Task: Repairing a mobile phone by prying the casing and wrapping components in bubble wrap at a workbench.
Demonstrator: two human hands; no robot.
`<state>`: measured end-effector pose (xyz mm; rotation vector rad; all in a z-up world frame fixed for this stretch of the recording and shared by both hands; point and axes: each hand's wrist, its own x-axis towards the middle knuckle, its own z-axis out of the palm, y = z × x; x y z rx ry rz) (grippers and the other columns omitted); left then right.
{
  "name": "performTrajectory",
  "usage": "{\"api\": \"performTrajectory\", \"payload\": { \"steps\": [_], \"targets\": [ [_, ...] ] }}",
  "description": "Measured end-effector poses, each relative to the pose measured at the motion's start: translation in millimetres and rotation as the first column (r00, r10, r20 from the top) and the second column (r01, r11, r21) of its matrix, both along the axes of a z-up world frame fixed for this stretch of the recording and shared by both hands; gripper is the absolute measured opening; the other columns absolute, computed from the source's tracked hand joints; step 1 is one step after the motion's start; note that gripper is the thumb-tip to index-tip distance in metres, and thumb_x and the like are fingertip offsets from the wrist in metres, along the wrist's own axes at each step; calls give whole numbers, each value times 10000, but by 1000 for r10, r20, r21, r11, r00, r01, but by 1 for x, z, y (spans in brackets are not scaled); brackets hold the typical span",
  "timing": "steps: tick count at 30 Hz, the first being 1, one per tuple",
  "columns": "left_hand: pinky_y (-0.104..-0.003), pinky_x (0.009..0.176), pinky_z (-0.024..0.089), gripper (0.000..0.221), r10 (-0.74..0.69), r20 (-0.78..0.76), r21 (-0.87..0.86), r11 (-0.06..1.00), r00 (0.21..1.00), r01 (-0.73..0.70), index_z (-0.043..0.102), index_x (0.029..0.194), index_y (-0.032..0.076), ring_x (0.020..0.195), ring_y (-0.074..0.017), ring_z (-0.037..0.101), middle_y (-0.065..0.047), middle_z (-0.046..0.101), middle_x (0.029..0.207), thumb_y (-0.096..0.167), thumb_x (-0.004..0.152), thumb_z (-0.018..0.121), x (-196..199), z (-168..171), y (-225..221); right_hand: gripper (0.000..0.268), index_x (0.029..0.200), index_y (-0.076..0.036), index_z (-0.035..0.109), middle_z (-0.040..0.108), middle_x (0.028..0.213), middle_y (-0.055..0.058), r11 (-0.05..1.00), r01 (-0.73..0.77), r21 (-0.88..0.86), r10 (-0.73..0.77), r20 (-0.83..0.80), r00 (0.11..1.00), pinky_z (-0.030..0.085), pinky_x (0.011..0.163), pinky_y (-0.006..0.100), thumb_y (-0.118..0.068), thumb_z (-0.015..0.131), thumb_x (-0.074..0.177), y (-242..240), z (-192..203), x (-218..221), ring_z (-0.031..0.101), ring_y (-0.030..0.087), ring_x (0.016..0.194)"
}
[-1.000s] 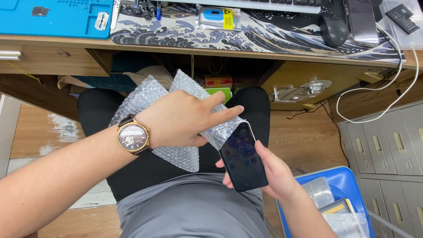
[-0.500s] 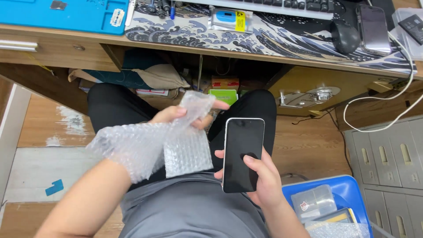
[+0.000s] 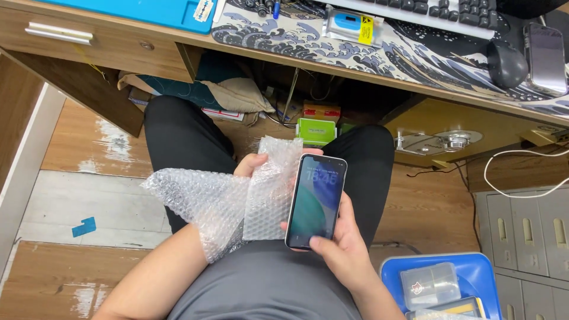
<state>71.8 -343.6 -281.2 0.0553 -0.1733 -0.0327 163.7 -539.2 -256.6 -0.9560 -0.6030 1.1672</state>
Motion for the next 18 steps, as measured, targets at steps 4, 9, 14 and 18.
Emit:
{"api": "performTrajectory", "payload": {
  "steps": [4,9,14,18],
  "targets": [
    [-446,543,544,846,39,-41,-30,999,998,-40,309,1610,39,800,-235,593,-77,520,878,398,907,612,-4,6,-8,700,1562,-66,198,442,1539,240,995,89,42,-86,-78,993,607,896,627,-249,606,1024,0,-2,-1,704,518,1067],
    [-458,572,524,807,32,8,-47,998,999,-32,286,1621,76,890,-248,565,-102,496,998,363,936,600,-4,2,-7,776,1536,-129,174,455,1505,272,996,73,-59,-76,-50,996,674,544,464,-167,613,897,-6,0,0,712,552,1063],
    [-420,522,519,783,87,-8,20,996,996,-87,336,1560,26,810,-237,543,-86,478,943,376,917,615,-2,6,-11,790,1541,-144,167,482,1472,314,997,58,-41,-62,-84,995,676,594,468,-156,623,895,-6,0,1,695,573,1092],
    [-416,548,504,770,88,16,19,996,996,-88,332,1566,29,833,-249,536,-80,471,966,379,935,602,-2,7,-14,672,1528,-125,210,515,1436,334,994,100,-50,-106,-140,985,664,538,490,-206,543,949,-5,0,1,700,604,1036]
  ]
}}
